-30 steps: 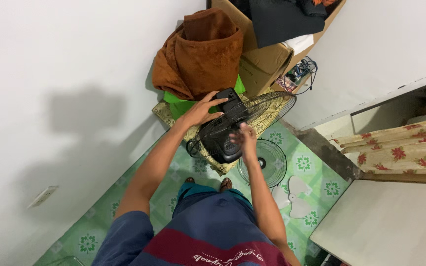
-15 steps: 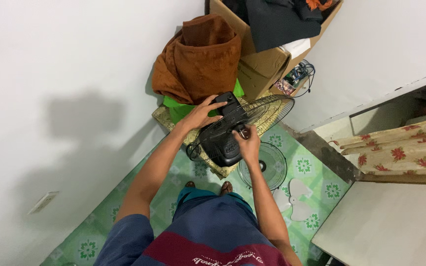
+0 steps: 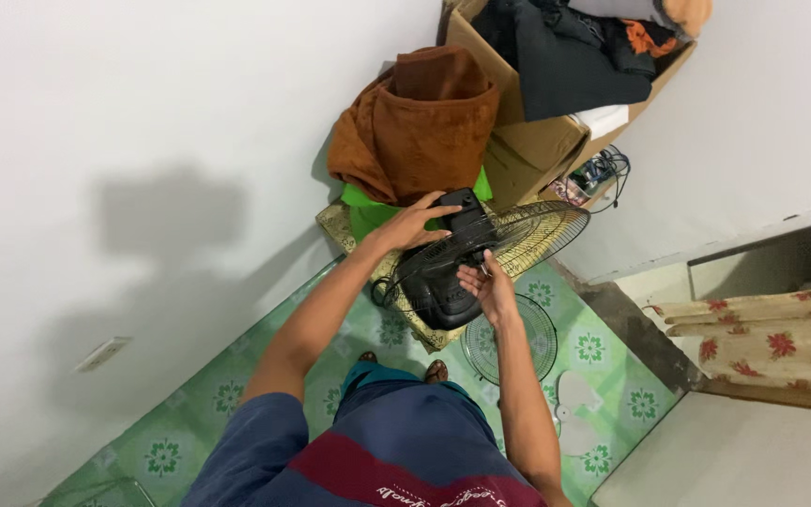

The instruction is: The person assembles a table fan by attaching the front grille, inserting the fan blades, and securing the rear grille. The person handles the fan motor, blades, and grilles, placing them together to form a complete fan.

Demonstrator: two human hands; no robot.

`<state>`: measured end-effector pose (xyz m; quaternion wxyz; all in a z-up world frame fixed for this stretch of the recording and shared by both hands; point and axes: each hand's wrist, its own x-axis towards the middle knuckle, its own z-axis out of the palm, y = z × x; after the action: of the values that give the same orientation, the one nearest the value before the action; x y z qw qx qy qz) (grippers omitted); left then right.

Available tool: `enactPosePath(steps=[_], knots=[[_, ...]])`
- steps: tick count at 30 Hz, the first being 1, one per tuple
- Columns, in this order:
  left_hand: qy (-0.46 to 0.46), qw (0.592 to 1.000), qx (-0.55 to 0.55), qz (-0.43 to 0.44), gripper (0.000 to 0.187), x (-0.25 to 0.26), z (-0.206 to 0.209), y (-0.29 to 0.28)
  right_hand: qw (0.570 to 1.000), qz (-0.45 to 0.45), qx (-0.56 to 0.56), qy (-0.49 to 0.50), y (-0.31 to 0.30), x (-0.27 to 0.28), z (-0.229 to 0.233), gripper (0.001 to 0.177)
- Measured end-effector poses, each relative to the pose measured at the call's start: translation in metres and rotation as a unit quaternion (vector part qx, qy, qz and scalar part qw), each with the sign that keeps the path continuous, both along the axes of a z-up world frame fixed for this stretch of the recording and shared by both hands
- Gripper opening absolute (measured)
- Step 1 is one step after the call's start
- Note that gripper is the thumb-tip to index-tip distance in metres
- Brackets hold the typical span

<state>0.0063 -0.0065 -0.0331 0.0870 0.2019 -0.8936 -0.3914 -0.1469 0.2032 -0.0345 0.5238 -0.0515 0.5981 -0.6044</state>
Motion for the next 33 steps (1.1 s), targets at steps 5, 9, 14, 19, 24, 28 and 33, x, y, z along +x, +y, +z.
enactPosePath(steps=[5, 9, 14, 19, 24, 28, 33], knots=[[0.012, 1.0, 0.003, 0.003, 0.06, -0.002, 0.0, 0.001, 0.988, -0.009, -0.012, 0.151, 0.003, 0.002, -0.002, 0.055], [0.037, 0.999, -0.011, -0.005, 0.058, 0.001, 0.004, 0.001, 0.873, 0.03, 0.048, 0.484, 0.006, 0.012, 0.001, 0.046], [0.018, 1.0, -0.024, 0.003, 0.055, -0.002, -0.006, 0.0, 0.718, 0.077, 0.059, 0.689, 0.012, 0.021, -0.001, 0.053], [0.066, 0.986, 0.153, 0.01, 0.046, -0.005, -0.011, -0.005, 0.889, -0.016, 0.01, 0.457, 0.012, 0.017, -0.008, 0.076], [0.01, 0.997, 0.072, 0.002, 0.056, -0.005, -0.005, 0.0, 0.995, -0.013, 0.017, 0.095, 0.007, -0.01, -0.011, 0.09], [0.044, 0.996, 0.076, -0.015, 0.056, -0.004, 0.001, -0.001, 0.997, 0.049, 0.047, 0.022, 0.004, -0.013, -0.01, 0.102], [0.029, 0.999, -0.002, -0.025, 0.067, 0.0, 0.005, 0.0, 0.992, -0.015, -0.021, 0.12, 0.002, -0.002, -0.004, 0.07]])
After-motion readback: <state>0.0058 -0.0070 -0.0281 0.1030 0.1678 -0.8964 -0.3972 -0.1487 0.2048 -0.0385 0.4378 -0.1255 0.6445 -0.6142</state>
